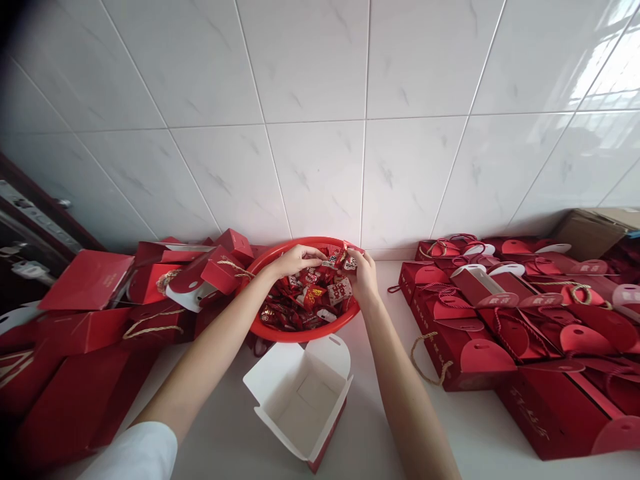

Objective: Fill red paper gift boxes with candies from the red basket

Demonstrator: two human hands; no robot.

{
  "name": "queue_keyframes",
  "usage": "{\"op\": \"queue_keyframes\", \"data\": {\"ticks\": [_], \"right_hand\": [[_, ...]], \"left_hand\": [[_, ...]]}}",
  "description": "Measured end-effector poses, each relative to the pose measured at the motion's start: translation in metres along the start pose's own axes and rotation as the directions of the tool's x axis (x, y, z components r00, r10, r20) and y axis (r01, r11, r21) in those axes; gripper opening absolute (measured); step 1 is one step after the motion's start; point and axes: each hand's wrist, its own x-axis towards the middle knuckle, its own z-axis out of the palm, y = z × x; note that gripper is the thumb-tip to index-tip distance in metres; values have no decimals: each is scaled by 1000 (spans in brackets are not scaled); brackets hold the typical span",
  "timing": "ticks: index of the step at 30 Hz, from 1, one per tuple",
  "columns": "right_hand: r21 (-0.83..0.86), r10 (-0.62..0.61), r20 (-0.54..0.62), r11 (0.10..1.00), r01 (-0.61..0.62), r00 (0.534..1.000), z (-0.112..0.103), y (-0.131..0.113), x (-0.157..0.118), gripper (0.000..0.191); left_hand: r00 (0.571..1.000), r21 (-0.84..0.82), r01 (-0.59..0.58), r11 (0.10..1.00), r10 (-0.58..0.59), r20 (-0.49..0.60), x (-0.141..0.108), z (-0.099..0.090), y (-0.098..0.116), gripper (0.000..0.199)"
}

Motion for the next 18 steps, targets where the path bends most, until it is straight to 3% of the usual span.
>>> {"op": "queue_keyframes", "data": {"ticks": [6,18], "right_hand": [[-10,1,-8,1000,-1,1000,0,0,0,20],[-63,32,72,998,-27,997,0,1,0,16]], "left_hand": [[998,-12,17,1000,-18,-67,-1,0,1,27],[961,-106,-126,986,95,-261,8,3,-9,29]]}}
